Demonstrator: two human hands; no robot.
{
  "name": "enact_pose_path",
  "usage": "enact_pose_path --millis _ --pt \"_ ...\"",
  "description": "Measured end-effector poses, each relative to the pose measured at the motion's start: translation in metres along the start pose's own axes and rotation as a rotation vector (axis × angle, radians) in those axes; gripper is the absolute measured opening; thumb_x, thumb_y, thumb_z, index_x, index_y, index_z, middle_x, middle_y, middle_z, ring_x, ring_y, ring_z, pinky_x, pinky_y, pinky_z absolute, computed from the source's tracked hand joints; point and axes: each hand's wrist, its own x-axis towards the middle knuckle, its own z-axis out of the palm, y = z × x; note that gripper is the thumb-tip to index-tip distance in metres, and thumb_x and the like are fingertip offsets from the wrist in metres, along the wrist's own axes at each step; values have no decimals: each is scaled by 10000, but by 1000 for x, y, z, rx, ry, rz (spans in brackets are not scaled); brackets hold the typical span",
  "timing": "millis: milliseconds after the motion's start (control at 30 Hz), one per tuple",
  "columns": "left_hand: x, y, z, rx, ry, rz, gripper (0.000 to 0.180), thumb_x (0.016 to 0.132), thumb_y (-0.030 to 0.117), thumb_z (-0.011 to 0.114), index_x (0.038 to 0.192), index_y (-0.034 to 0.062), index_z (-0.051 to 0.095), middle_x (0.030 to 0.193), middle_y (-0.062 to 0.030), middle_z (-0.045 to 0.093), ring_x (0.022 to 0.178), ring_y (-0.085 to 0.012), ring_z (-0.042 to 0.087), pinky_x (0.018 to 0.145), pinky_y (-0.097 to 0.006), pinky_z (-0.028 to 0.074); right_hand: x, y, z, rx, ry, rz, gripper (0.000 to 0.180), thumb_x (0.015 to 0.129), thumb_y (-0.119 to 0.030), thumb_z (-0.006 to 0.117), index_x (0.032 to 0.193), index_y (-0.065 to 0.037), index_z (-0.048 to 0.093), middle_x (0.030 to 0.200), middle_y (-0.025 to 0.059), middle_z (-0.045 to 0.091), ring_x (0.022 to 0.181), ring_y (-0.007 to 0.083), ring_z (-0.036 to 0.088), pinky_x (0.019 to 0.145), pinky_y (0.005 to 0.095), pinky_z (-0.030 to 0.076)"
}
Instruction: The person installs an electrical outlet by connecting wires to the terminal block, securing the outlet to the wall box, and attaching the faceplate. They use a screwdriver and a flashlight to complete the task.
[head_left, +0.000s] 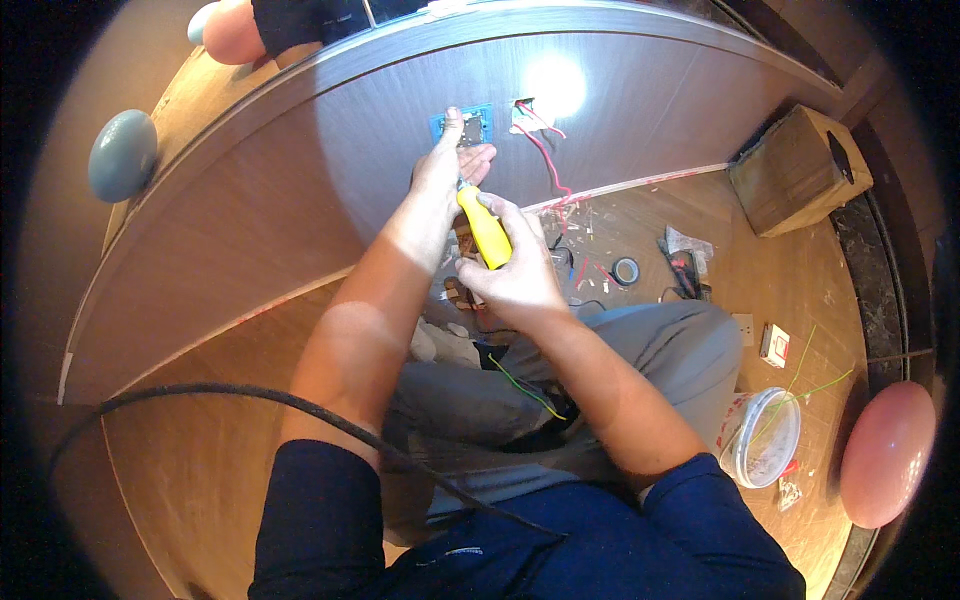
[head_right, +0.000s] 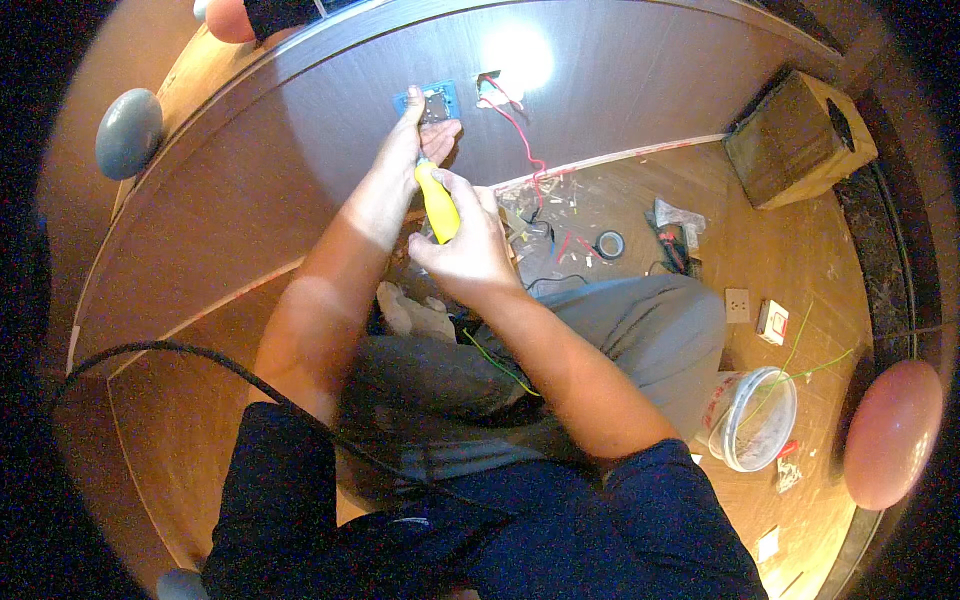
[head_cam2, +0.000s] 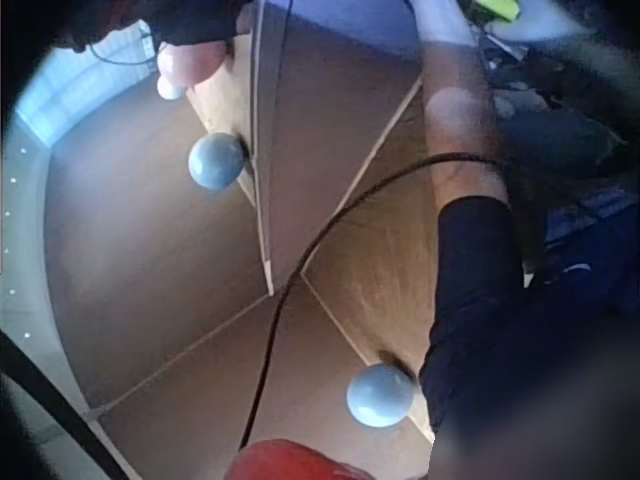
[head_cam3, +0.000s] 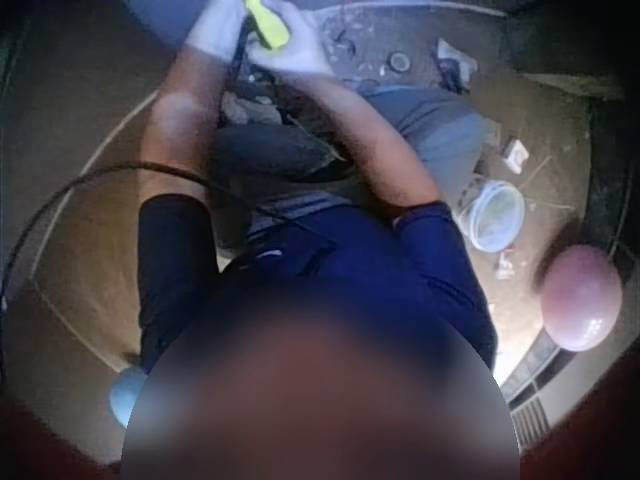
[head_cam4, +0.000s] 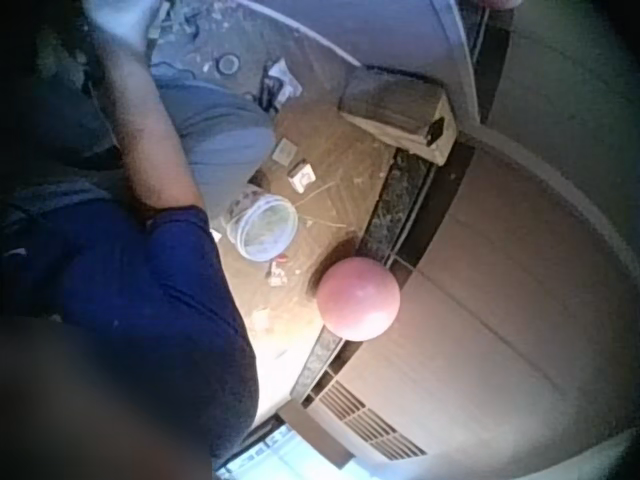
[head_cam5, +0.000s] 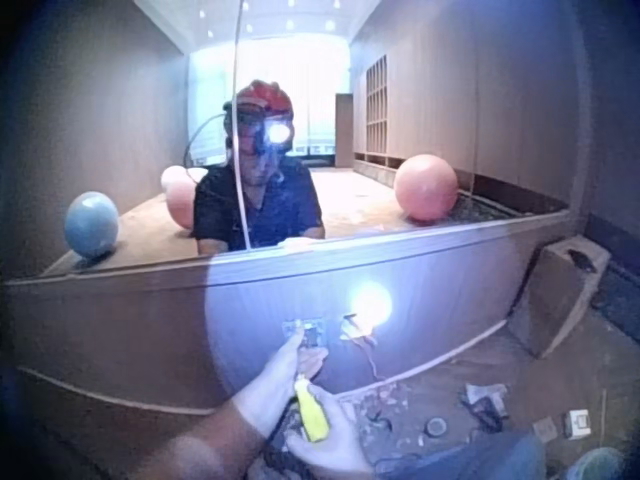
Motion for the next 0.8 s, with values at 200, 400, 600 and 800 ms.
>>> enact_pose_path --millis 200,400,600,800 --pt "4 -1 -2 2 -20 -34 762 815 635 712 1078 -69 586 1036 -198 681 915 -217 719 657 -233 590 1 -6 -15 -224 -83 -101 525 816 -136 708 1315 -86 553 1112 190 577 999 401 623 872 449 519" --pt "8 5 -2 90 -42 -56 677 783 522 817 1148 -2 592 1111 -205 653 1018 -250 690 832 -356 582 3 -12 -10 -336 -116 -83 463 853 -161 670 1301 -116 560 1076 167 582 972 401 631 805 482 537" --pt "-1 5 7 23 6 -45 770 778 523 822 1222 -37 538 1173 -223 625 1085 -280 655 892 -447 558 2 -7 -12 -326 -70 -133 467 849 -168 667 1296 -107 546 1092 193 540 918 435 638 791 513 543" --pt "-6 8 9 40 -2 -53 853 752 562 824 1245 -62 516 1174 -234 626 1092 -298 648 942 -515 516 -6 4 -17 -338 -107 -189 484 832 -119 718 1291 -94 566 1141 176 571 965 403 634 830 455 546"
